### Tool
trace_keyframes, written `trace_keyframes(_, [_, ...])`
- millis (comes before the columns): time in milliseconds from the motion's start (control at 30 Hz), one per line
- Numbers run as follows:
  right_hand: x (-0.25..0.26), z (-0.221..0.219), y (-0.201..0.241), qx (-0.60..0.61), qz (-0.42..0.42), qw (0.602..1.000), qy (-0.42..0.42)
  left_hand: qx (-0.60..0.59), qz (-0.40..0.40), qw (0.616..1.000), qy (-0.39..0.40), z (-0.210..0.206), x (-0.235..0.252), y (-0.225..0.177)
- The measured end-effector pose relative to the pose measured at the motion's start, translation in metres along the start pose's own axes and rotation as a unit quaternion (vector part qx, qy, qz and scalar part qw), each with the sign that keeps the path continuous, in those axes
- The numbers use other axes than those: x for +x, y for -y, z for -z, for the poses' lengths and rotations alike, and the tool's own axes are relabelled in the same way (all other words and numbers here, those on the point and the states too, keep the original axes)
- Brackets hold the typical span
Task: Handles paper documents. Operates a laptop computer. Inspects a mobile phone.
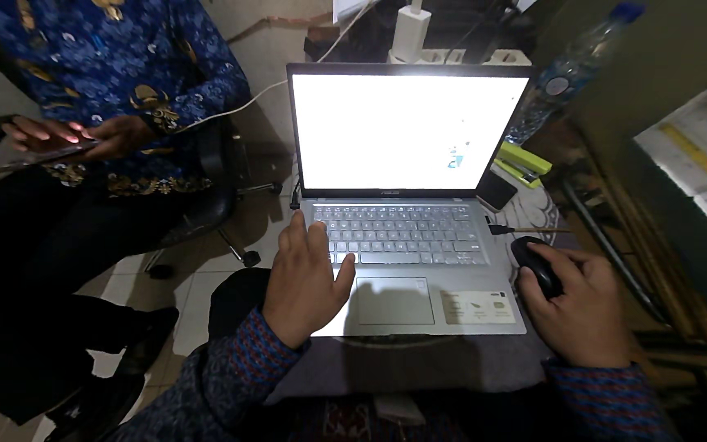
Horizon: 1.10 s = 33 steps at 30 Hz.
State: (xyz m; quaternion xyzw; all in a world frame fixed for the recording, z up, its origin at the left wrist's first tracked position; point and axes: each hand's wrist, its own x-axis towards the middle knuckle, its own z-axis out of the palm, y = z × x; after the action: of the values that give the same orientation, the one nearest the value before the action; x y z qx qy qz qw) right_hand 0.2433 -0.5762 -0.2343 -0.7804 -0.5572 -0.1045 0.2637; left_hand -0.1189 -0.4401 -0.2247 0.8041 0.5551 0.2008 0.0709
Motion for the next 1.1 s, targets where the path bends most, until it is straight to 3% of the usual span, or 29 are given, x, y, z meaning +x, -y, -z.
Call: trace_keyframes(1100, [-0.0009, 0.0030, 0.0032, 0.010, -0.014, 1.000, -0.014, -0.002, -0.001, 1.000, -0.001, 0.0006, -0.0003, 0.0002])
